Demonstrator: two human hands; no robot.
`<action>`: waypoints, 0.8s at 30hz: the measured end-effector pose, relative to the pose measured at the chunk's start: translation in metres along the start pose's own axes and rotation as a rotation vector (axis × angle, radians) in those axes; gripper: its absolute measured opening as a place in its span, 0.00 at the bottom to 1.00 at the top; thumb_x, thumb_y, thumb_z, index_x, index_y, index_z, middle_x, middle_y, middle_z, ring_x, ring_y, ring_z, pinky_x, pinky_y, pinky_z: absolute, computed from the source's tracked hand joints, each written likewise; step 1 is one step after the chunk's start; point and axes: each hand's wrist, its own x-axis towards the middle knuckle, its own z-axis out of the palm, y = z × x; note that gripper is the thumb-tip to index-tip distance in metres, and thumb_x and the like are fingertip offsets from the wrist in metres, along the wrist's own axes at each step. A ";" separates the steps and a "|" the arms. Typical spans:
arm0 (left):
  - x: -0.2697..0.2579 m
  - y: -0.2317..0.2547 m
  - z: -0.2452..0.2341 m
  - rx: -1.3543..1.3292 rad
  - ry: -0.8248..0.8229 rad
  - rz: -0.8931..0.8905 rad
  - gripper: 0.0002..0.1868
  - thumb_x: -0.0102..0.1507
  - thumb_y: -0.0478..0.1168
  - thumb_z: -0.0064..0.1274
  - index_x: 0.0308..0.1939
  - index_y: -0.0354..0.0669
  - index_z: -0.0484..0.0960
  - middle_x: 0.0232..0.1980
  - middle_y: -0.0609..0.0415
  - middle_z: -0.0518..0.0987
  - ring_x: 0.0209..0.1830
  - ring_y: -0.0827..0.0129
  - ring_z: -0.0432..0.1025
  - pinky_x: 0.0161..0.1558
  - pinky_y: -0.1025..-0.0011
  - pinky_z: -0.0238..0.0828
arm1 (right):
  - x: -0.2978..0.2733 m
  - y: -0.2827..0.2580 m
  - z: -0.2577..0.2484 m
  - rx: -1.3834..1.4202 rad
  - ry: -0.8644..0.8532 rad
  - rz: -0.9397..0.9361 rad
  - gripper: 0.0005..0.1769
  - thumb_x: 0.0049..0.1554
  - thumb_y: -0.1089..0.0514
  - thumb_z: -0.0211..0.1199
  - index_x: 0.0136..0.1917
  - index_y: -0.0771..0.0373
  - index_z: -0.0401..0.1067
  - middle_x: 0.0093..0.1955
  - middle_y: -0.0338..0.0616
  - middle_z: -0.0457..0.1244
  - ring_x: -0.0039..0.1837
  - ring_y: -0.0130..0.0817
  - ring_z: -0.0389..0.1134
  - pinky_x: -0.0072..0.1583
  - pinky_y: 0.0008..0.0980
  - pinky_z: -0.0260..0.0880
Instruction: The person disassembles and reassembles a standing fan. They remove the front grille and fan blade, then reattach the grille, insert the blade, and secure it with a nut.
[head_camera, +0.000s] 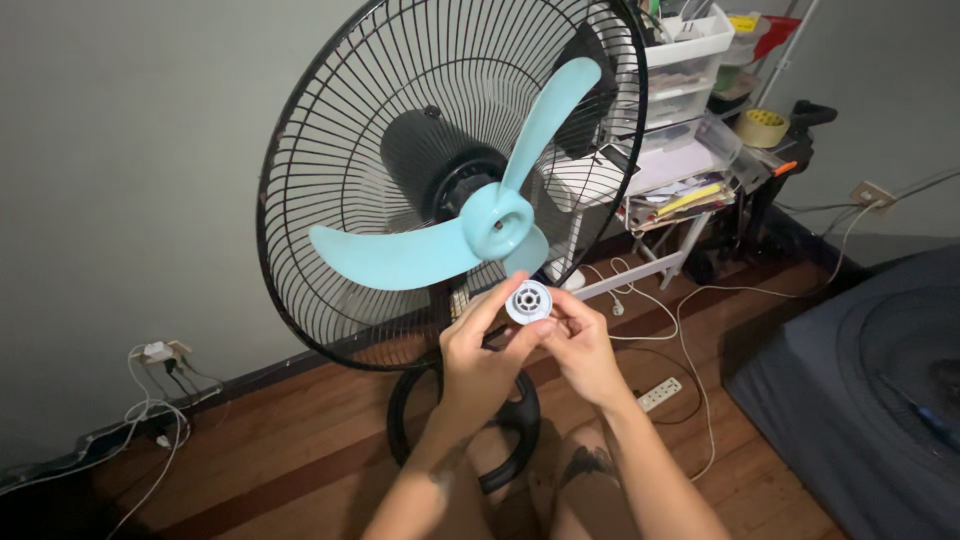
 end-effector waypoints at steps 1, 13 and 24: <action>-0.001 -0.003 0.000 -0.040 -0.002 -0.068 0.27 0.58 0.33 0.66 0.61 0.34 0.80 0.56 0.49 0.84 0.50 0.70 0.79 0.52 0.73 0.79 | -0.001 0.001 0.001 -0.008 -0.002 -0.022 0.24 0.61 0.64 0.63 0.69 0.72 0.66 0.61 0.47 0.67 0.61 0.32 0.69 0.63 0.33 0.71; -0.022 -0.043 -0.016 -0.469 0.149 -0.284 0.29 0.68 0.34 0.48 0.72 0.25 0.64 0.59 0.47 0.78 0.55 0.69 0.75 0.61 0.70 0.71 | 0.049 -0.030 0.047 -1.095 0.378 -0.633 0.48 0.49 0.55 0.79 0.75 0.66 0.56 0.74 0.61 0.53 0.75 0.56 0.56 0.74 0.49 0.57; -0.007 0.014 -0.060 0.175 0.237 0.116 0.14 0.68 0.40 0.40 0.47 0.33 0.77 0.35 0.53 0.78 0.35 0.73 0.71 0.39 0.72 0.68 | 0.081 -0.052 0.066 -1.269 0.319 -0.587 0.58 0.38 0.48 0.84 0.76 0.52 0.59 0.66 0.56 0.57 0.66 0.58 0.61 0.65 0.53 0.64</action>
